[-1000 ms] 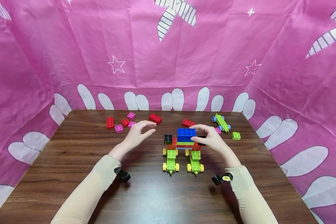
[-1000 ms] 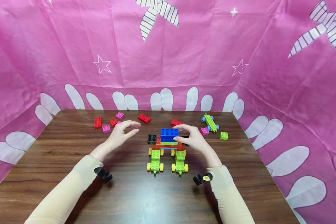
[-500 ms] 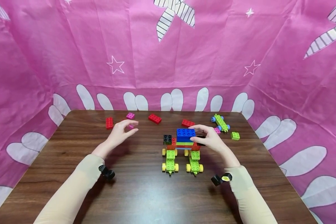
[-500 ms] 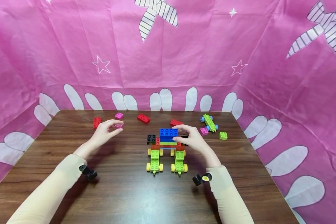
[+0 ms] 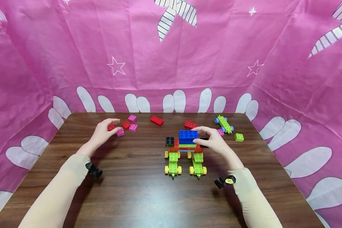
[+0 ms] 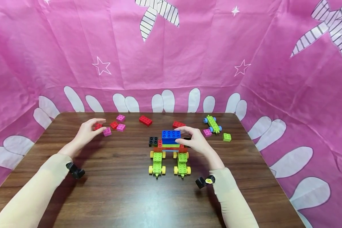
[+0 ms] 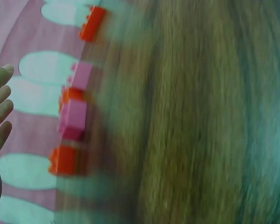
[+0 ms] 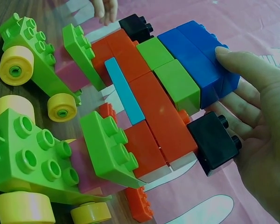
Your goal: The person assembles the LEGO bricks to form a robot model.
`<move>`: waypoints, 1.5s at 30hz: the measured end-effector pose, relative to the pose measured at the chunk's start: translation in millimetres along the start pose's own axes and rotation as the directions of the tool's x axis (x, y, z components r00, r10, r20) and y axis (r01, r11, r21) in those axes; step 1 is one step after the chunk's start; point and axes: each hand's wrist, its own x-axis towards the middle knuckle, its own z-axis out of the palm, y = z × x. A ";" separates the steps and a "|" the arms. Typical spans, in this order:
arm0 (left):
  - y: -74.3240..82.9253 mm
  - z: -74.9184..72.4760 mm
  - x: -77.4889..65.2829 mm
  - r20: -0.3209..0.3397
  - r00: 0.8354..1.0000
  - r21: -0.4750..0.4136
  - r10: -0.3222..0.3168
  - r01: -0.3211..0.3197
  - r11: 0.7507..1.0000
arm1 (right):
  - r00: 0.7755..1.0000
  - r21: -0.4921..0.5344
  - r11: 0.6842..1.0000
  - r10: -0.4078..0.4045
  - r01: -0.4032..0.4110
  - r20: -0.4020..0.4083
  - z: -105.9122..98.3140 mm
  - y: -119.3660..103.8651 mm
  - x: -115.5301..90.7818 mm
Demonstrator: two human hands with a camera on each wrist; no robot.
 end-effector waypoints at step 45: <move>-66.9 -1.6 3.4 0.223 0.967 0.071 -0.122 0.109 0.992 | 1.000 0.019 1.000 -0.002 0.002 -0.012 2.0 -0.6 -1.9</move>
